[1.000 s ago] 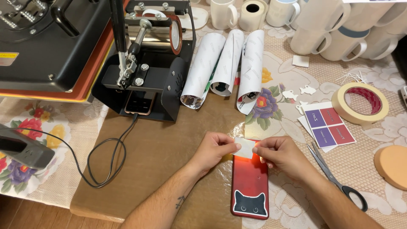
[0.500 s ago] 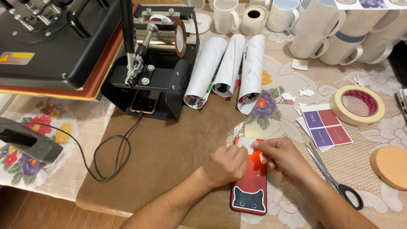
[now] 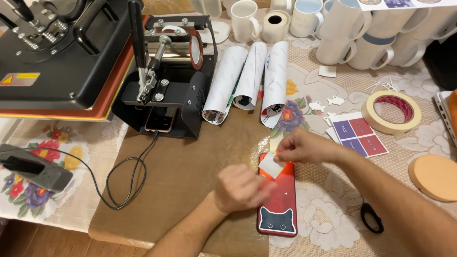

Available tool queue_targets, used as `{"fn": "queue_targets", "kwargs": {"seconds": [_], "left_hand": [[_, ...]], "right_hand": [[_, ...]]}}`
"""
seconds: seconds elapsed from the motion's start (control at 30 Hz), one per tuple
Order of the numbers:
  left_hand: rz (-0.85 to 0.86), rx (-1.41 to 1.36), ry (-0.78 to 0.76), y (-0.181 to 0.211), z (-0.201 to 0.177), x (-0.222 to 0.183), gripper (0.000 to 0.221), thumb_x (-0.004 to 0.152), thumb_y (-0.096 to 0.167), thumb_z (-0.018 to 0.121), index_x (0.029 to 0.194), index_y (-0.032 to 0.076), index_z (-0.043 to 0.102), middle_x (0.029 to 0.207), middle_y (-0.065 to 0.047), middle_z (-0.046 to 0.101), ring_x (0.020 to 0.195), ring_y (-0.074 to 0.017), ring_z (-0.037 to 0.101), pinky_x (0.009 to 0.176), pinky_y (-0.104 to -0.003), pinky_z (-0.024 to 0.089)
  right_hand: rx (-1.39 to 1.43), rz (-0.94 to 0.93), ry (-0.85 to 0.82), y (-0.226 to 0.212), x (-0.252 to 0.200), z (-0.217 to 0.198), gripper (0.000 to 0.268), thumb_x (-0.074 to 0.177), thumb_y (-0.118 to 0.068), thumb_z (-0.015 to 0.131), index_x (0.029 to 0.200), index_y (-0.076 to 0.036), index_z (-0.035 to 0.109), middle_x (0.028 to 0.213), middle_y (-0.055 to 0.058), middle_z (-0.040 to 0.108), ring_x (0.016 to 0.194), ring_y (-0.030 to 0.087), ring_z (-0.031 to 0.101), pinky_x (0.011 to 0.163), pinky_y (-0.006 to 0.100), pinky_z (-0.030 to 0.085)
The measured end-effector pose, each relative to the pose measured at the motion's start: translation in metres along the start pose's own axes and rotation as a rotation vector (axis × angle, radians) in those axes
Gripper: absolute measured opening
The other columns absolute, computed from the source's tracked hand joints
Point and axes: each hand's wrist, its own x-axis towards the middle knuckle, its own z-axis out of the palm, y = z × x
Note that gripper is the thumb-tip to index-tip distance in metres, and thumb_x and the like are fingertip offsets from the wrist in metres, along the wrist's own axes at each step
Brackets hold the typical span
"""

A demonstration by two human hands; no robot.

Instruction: Cutting out small printed labels with scissors and preparing to apply them to a red smartphone case at a workstation.

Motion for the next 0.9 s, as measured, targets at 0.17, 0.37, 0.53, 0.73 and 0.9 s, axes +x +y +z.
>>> {"fn": "queue_targets", "kwargs": {"seconds": [0.17, 0.37, 0.53, 0.73, 0.9], "left_hand": [[-0.275, -0.018, 0.208, -0.03, -0.005, -0.007, 0.036, 0.087, 0.014, 0.072, 0.054, 0.013, 0.059, 0.049, 0.001, 0.041, 0.04, -0.0205, 0.043, 0.04, -0.027, 0.038], [-0.399, -0.085, 0.241, -0.037, -0.008, -0.007, 0.046, 0.088, 0.009, 0.072, 0.047, 0.013, 0.051, 0.045, -0.002, 0.043, 0.037, -0.0222, 0.043, 0.037, -0.027, 0.038], [-0.418, -0.096, 0.243, -0.037, -0.009, -0.006, 0.044, 0.089, 0.009, 0.072, 0.049, 0.012, 0.053, 0.045, -0.003, 0.043, 0.038, -0.023, 0.044, 0.037, -0.028, 0.039], [-0.417, -0.113, 0.255, -0.038, -0.012, -0.002, 0.047, 0.089, 0.005, 0.071, 0.048, 0.011, 0.049, 0.045, -0.005, 0.042, 0.037, -0.0253, 0.043, 0.037, -0.029, 0.039], [-0.435, -0.137, 0.213, -0.037, -0.009, -0.002, 0.048, 0.089, 0.007, 0.072, 0.049, 0.011, 0.047, 0.045, -0.006, 0.04, 0.037, -0.0262, 0.043, 0.037, -0.03, 0.039]], "right_hand": [[-0.071, 0.035, -0.123, -0.015, 0.033, -0.014, 0.013, 0.083, -0.013, 0.073, 0.082, -0.004, 0.082, 0.046, 0.002, 0.054, 0.047, 0.009, 0.047, 0.046, 0.023, 0.04], [-0.211, 0.045, -0.243, -0.031, 0.047, -0.017, 0.018, 0.089, -0.018, 0.07, 0.083, -0.005, 0.081, 0.048, 0.002, 0.055, 0.049, 0.012, 0.046, 0.051, 0.026, 0.043], [-0.29, 0.03, -0.331, -0.019, 0.056, -0.015, 0.019, 0.092, -0.021, 0.069, 0.085, -0.007, 0.08, 0.053, 0.004, 0.061, 0.053, 0.014, 0.048, 0.055, 0.028, 0.045], [-0.319, 0.059, -0.367, -0.014, 0.054, -0.018, 0.019, 0.091, -0.022, 0.071, 0.082, -0.008, 0.08, 0.052, 0.001, 0.059, 0.054, 0.013, 0.048, 0.06, 0.027, 0.047], [-0.317, 0.087, -0.336, -0.01, 0.054, -0.02, 0.021, 0.092, -0.025, 0.071, 0.079, -0.01, 0.08, 0.052, 0.0, 0.06, 0.054, 0.012, 0.05, 0.058, 0.026, 0.047]]}}
